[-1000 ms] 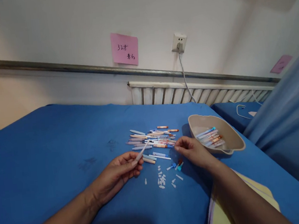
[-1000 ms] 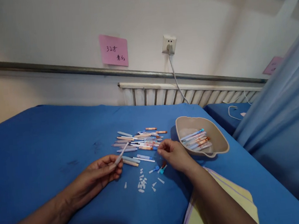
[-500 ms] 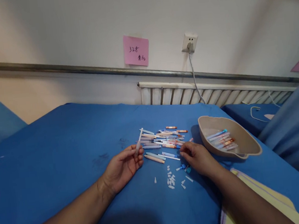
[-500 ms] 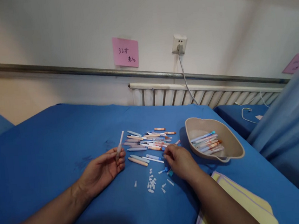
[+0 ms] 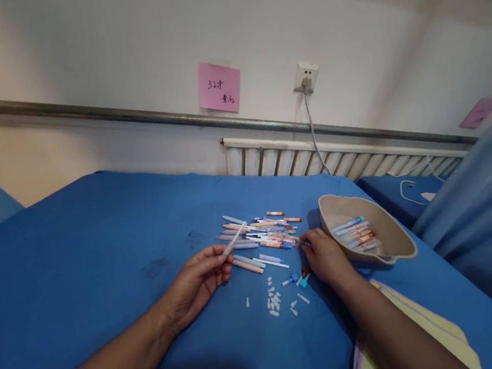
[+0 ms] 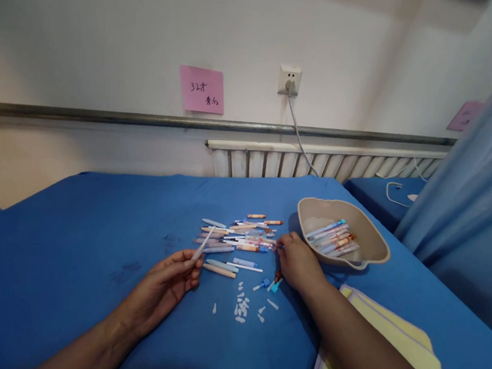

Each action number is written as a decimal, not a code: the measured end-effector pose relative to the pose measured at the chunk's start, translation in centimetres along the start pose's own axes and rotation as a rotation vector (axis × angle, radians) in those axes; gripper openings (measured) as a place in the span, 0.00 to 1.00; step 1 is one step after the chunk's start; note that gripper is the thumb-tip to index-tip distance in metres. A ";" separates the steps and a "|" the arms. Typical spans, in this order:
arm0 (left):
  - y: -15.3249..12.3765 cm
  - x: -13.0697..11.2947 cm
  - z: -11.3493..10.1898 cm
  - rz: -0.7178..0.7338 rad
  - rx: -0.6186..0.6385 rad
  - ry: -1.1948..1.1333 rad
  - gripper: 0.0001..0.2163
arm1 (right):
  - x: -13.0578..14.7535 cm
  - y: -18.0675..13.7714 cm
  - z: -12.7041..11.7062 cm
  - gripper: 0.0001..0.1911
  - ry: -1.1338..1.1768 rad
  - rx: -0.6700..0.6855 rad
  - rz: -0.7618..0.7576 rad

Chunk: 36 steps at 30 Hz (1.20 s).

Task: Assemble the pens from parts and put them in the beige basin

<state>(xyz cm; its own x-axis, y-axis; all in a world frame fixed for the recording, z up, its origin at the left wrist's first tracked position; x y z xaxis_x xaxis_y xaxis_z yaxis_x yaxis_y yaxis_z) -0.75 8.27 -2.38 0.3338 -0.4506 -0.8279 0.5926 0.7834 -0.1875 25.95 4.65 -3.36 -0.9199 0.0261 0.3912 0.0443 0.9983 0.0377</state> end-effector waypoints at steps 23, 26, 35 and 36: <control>-0.1 0.8 0.0 0.172 -0.070 0.624 0.13 | 0.8 -0.2 1.3 0.06 -0.231 0.114 -0.038; -0.3 0.8 -0.1 0.186 -0.075 0.692 0.12 | 0.9 -0.2 1.2 0.07 -0.193 0.113 -0.026; -0.1 0.8 -0.1 0.140 -0.064 0.703 0.13 | 1.4 -0.4 0.2 0.12 0.330 -0.017 -0.115; 0.0 0.7 -0.2 0.132 -0.064 0.710 0.13 | 1.2 -0.3 0.4 0.13 0.389 -0.010 -0.118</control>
<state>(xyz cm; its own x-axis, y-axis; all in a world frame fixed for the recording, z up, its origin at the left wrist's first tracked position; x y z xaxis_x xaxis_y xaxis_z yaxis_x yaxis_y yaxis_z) -0.64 7.99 -3.07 -0.1697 0.0191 -0.9853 0.5285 0.8456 -0.0746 24.64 4.39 -3.31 -0.7028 -0.1120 0.7025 -0.0467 0.9927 0.1115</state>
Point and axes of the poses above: each hand's wrist, its own y-axis towards the middle knuckle, its own z-axis out of the palm, x = y × z, the point moved 4 cm from there along y, towards the middle knuckle, and after that the axes turned 10 degrees about x, right-handed, at the moved point
